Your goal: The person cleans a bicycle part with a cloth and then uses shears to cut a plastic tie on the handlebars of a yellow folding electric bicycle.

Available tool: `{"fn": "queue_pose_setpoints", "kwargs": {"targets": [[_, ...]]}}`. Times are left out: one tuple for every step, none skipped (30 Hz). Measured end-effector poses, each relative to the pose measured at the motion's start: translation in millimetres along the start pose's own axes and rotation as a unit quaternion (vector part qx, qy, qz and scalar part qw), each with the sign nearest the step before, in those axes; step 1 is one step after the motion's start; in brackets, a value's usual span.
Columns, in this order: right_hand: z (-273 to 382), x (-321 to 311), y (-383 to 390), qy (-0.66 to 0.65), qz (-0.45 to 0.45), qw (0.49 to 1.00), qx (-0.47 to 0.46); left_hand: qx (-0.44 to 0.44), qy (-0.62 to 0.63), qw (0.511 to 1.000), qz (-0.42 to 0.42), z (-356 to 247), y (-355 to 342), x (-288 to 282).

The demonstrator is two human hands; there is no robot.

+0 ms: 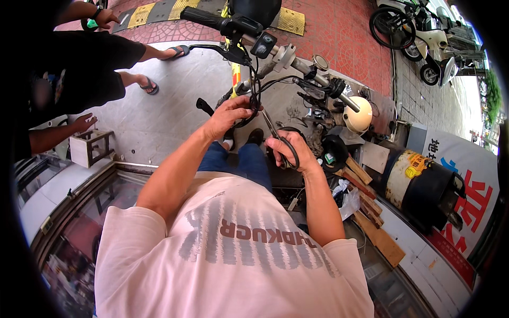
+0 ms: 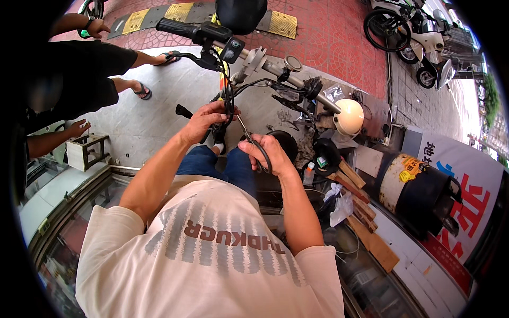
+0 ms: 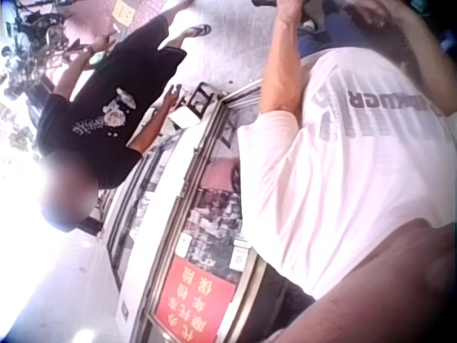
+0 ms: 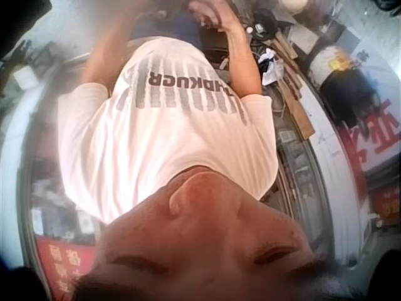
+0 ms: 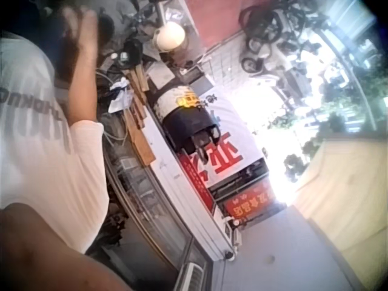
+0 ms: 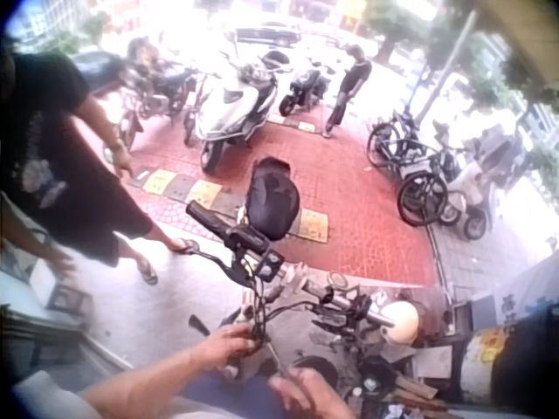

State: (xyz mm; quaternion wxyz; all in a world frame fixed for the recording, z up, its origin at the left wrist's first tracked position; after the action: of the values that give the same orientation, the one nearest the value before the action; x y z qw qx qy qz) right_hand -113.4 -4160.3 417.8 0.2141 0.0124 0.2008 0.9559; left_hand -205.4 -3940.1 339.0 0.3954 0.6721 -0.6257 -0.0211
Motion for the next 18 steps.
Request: {"fn": "queue_pose_setpoints", "kwargs": {"targets": [[0,-1,-1,0.000,-0.002,1.000,0.001,0.014,0.009,1.000,0.009,-6,3,7],[1,-3,-1,-0.001,-0.005,1.000,0.001,0.004,0.021,1.000,0.015,-6,2,6],[0,-3,-1,0.000,-0.008,1.000,-0.009,-0.005,0.033,0.999,0.021,-4,-1,4],[0,-3,0,-0.008,-0.015,1.000,-0.011,-0.015,0.045,0.999,0.027,-2,-2,2],[0,-1,1,-0.016,-0.022,1.000,-0.012,-0.019,0.067,0.997,0.028,2,-4,0],[0,0,2,-0.024,-0.029,0.999,-0.013,-0.024,0.089,0.995,0.030,7,-6,-2],[0,2,2,-0.028,-0.033,0.999,-0.013,-0.028,0.110,0.993,0.032,10,-7,-5],[-1,5,3,-0.034,-0.037,0.999,-0.012,-0.048,0.121,0.991,0.038,11,-8,-8],[-3,8,4,-0.039,-0.041,0.998,-0.011,-0.068,0.132,0.988,0.043,12,-10,-12],[-8,10,4,-0.056,-0.048,0.997,-0.010,-0.088,0.142,0.985,0.049,12,-14,-15],[-14,12,4,-0.072,-0.054,0.996,-0.010,-0.113,0.155,0.981,0.034,10,-18,-19],[-19,15,3,-0.088,-0.060,0.994,-0.010,-0.118,0.129,0.984,0.013,10,-20,-20],[-24,19,4,-0.111,-0.074,0.991,-0.005,-0.123,0.103,0.987,-0.009,10,-22,-21],[-28,24,5,-0.133,-0.089,0.987,-0.001,-0.128,0.076,0.988,-0.031,8,-23,-23],[-31,27,4,-0.155,-0.103,0.982,0.003,-0.120,0.016,0.992,-0.026,10,-23,-30],[-33,28,2,-0.159,-0.111,0.981,0.013,-0.125,-0.003,0.992,-0.024,15,-18,-36],[-35,30,1,-0.164,-0.121,0.979,0.022,-0.133,-0.024,0.991,-0.022,21,-12,-41],[-36,30,1,-0.170,-0.133,0.976,0.031,-0.141,-0.046,0.989,-0.017,28,-7,-46]]}}
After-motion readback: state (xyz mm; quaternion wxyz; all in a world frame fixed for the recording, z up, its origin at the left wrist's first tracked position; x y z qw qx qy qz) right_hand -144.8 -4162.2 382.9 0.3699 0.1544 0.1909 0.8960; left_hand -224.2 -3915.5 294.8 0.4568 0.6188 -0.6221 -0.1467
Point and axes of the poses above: each hand's wrist, its own y-axis away from the middle knuckle, its own x-axis out of the palm, z = x × y, the point moved 2 cm from there along -y, towards the middle knuckle, and after that the axes turned 15 degrees about -x, right-handed, at the moved point
